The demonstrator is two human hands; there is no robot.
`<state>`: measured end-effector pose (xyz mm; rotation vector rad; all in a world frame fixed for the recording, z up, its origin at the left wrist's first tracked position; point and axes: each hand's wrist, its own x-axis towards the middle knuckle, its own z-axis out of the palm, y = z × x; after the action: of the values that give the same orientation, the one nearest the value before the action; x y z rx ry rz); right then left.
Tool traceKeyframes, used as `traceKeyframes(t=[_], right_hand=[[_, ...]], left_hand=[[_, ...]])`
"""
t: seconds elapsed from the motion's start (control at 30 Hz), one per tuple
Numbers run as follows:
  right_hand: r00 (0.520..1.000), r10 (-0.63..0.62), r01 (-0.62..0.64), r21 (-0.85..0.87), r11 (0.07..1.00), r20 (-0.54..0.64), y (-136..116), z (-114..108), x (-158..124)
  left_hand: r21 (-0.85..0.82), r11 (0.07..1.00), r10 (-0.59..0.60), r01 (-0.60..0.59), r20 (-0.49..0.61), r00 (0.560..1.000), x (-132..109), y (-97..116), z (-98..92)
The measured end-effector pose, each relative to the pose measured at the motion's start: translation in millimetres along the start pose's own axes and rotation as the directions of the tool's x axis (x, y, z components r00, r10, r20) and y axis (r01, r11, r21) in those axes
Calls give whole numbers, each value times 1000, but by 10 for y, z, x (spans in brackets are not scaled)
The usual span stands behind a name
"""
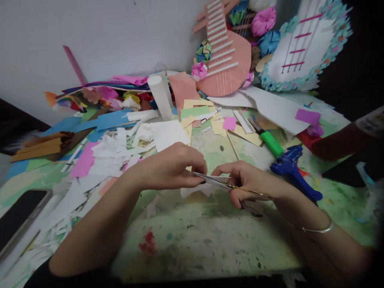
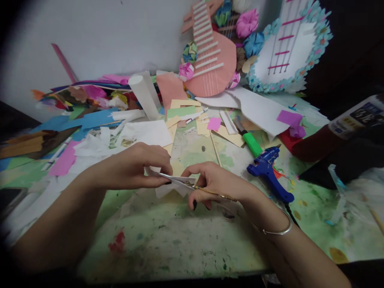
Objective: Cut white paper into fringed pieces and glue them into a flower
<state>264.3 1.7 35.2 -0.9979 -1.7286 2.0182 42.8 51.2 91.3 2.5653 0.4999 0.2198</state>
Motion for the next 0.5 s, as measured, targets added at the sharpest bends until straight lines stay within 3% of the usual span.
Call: traceKeyframes(t=[0.13,0.37,0.5], right_hand=[[998,58,-58,18,998,2,7,-5,-2],[998,46,-47,-20,999,-41,-34,14,-6],[998,11,-13,-36,999,-55,-46,3,-15]], left_hand=[[5,1000,-5,5,-1,1000,-11,1,-6],[-6,1000,-11,11,21,1000,-9,12,-1],[-5,1000,-24,24,-10,1000,-96,-10,-132]])
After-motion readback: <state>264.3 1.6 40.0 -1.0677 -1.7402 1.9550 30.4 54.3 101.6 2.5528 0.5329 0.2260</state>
